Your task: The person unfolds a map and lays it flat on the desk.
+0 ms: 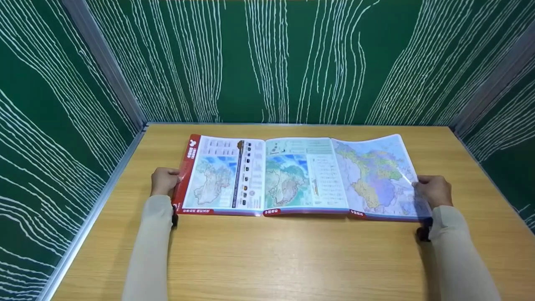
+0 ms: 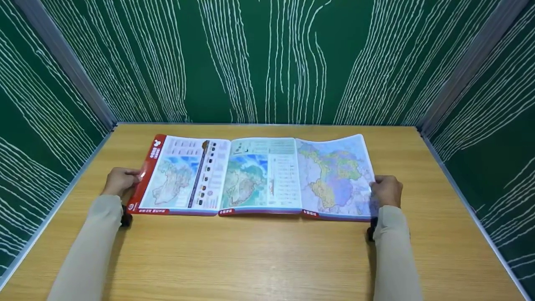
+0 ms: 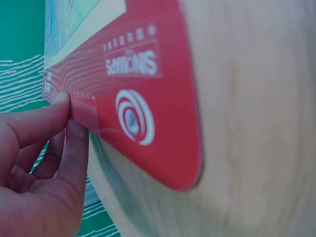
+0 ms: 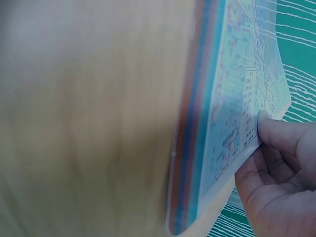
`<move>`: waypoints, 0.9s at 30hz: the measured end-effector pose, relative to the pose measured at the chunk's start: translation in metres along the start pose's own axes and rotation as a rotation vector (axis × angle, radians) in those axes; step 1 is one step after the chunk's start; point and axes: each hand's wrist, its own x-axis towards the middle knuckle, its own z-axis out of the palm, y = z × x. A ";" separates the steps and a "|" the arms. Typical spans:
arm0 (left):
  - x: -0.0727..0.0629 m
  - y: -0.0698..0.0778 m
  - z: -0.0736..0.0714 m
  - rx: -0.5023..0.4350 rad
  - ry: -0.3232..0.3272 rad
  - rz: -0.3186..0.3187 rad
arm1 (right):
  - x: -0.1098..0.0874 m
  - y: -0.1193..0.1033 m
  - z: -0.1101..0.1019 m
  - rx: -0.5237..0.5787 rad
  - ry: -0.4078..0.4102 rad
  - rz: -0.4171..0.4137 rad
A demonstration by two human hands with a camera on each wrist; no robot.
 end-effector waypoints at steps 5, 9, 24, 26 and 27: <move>0.002 -0.001 0.000 -0.045 -0.029 -0.026 | 0.001 -0.001 -0.001 0.028 -0.013 0.045; 0.003 -0.001 0.000 -0.057 -0.053 -0.050 | 0.004 0.000 -0.002 0.060 -0.034 0.100; 0.007 -0.003 -0.001 -0.068 -0.060 -0.064 | 0.003 -0.002 -0.003 0.101 -0.026 0.152; 0.007 -0.003 -0.001 -0.073 -0.058 -0.061 | 0.001 -0.002 -0.002 0.090 -0.001 0.126; 0.007 -0.004 -0.001 -0.078 -0.056 -0.059 | 0.000 -0.002 -0.002 0.084 0.014 0.107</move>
